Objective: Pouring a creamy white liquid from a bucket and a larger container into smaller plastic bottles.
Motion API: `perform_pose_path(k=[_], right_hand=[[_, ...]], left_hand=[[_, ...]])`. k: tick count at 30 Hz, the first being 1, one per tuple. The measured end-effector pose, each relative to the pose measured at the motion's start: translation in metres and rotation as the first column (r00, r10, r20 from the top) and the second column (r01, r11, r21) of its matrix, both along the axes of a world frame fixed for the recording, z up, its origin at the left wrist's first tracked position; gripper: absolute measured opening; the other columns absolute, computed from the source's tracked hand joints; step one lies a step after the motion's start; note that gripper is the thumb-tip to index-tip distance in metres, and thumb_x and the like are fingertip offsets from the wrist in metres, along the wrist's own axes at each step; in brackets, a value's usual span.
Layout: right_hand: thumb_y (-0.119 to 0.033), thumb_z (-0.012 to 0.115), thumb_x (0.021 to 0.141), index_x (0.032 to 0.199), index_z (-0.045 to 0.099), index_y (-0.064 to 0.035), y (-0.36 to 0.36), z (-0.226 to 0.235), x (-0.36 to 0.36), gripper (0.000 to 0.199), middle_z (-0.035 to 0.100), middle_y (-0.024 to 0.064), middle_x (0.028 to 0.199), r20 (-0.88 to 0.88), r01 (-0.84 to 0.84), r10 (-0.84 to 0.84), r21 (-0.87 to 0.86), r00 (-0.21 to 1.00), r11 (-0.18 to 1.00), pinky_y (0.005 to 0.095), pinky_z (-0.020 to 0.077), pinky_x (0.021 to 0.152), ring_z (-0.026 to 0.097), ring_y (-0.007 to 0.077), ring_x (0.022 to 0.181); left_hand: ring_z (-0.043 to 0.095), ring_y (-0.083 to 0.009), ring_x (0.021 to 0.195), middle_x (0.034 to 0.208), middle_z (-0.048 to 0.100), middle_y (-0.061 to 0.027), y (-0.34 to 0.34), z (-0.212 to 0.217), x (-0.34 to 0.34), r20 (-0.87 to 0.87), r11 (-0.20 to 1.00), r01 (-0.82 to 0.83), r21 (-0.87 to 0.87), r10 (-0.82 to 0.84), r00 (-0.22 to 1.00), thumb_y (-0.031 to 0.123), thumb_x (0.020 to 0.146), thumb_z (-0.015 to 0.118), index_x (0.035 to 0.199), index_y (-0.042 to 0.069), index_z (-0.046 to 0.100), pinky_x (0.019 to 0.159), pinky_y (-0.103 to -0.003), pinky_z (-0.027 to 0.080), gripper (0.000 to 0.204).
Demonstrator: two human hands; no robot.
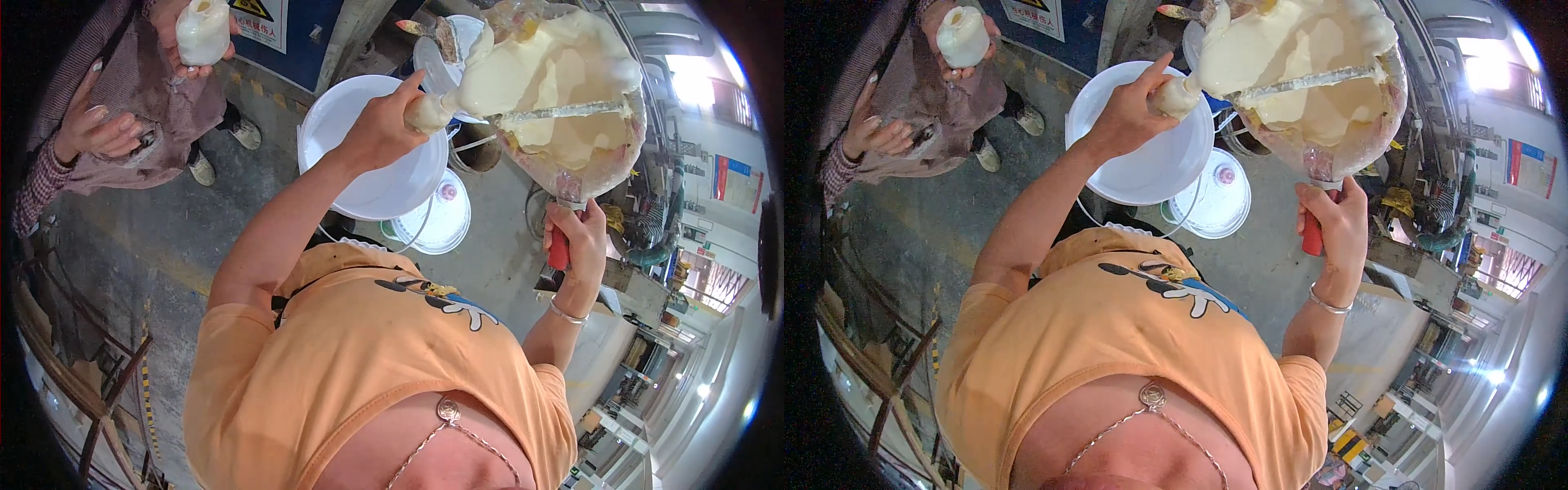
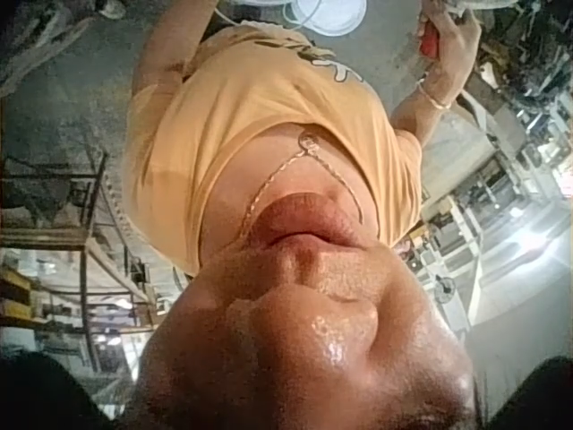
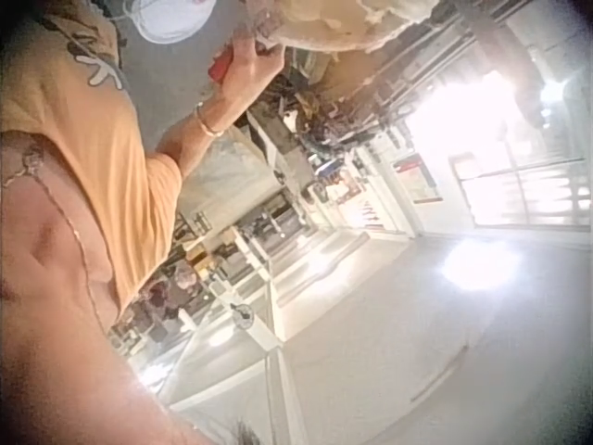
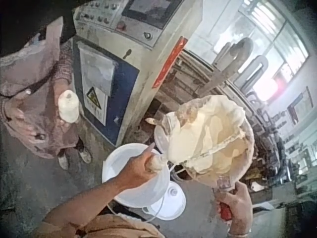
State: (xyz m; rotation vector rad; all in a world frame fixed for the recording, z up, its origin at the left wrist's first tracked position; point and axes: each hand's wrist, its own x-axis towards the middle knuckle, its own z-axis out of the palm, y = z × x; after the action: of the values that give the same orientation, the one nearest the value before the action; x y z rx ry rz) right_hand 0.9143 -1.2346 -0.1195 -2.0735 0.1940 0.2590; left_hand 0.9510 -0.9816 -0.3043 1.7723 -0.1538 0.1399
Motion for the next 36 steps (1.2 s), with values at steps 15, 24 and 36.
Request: perform_pose_path(k=[15, 24, 36], right_hand=[[-0.006, 0.068, 0.078, 0.090, 0.057, 0.0023, 0.0014, 0.0014, -0.0029, 0.019, 0.059, 0.0067, 0.064, 0.007, 0.006, -0.006, 0.003, 1.000, 1.000, 0.0260, 0.0420, 0.044, 0.053, 0.0134, 0.045], [-0.007, 0.068, 0.078, 0.090, 0.058, 0.0025, 0.0027, 0.0017, -0.0042, 0.019, 0.059, 0.0064, 0.065, 0.000, 0.004, -0.004, 0.001, 1.000, 1.000, 0.0256, 0.0424, 0.044, 0.053, 0.0128, 0.045], [-0.006, 0.068, 0.078, 0.091, 0.057, 0.0017, 0.0045, 0.0031, -0.0025, 0.019, 0.058, 0.0060, 0.063, -0.006, -0.002, 0.002, 0.004, 1.000, 1.000, 0.0263, 0.0419, 0.044, 0.053, 0.0131, 0.045]], left_hand=[[0.059, -0.0306, 0.118, 0.129, 0.059, -0.0176, 0.0012, -0.0043, -0.0028, 0.009, 1.000, -0.003, -0.001, 0.003, 1.000, 0.012, 0.075, 0.079, 0.149, 0.003, 0.027, 0.107, -0.040, 0.041, 0.090], [0.060, -0.0308, 0.117, 0.128, 0.061, -0.0160, 0.0033, -0.0040, -0.0049, 0.011, 1.000, -0.010, 0.022, 0.010, 1.000, 0.010, 0.075, 0.078, 0.150, 0.007, 0.028, 0.106, -0.038, 0.043, 0.090], [0.059, -0.0308, 0.118, 0.128, 0.060, -0.0180, 0.0024, -0.0006, -0.0033, 0.013, 1.000, -0.011, 0.021, 0.011, 1.000, 0.012, 0.075, 0.078, 0.150, 0.006, 0.028, 0.105, -0.039, 0.044, 0.090]])
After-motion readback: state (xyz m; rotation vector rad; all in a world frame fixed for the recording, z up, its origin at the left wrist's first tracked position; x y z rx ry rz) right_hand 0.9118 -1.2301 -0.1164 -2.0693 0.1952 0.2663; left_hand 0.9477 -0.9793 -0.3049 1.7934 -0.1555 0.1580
